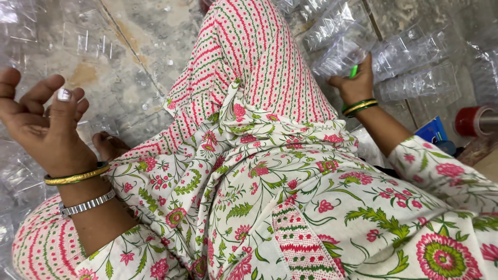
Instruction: The person sits on the floor among piles of clear plastic boxes and marks each box with a green marker, then stacks the marked boxes together with both hands. They handle the boxes one at a time, setting finished ones aside.
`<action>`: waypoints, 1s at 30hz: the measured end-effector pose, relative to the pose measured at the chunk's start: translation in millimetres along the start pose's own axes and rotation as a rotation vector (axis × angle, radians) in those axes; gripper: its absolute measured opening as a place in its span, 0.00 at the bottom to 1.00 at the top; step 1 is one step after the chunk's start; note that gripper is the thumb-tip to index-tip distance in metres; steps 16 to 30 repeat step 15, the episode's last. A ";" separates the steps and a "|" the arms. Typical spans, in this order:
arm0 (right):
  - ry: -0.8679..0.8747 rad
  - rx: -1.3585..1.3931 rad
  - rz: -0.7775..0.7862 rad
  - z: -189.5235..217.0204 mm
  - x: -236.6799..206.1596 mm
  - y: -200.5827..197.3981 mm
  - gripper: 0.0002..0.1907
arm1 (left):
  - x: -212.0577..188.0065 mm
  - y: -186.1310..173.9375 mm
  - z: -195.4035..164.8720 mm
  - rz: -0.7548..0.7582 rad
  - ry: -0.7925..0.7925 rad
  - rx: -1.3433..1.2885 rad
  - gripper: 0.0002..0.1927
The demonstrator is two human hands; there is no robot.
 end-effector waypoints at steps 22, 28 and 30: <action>0.156 -0.434 -0.199 -23.3 14.1 24.2 0.35 | 8.9 15.5 -31.2 0.003 -0.003 0.048 0.27; 0.156 -0.434 -0.199 -23.3 14.1 24.2 0.35 | 8.9 15.5 -31.2 0.003 -0.003 0.048 0.27; 0.156 -0.434 -0.199 -23.3 14.1 24.2 0.35 | 8.9 15.5 -31.2 0.003 -0.003 0.048 0.27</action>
Point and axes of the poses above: each hand's wrist, its own x-axis towards the middle knuckle, its own y-axis out of the palm, z = x × y, the point moved 1 cm from there along x, towards the middle knuckle, and after that the axes turned 4 degrees about y, right-handed, at the moved point
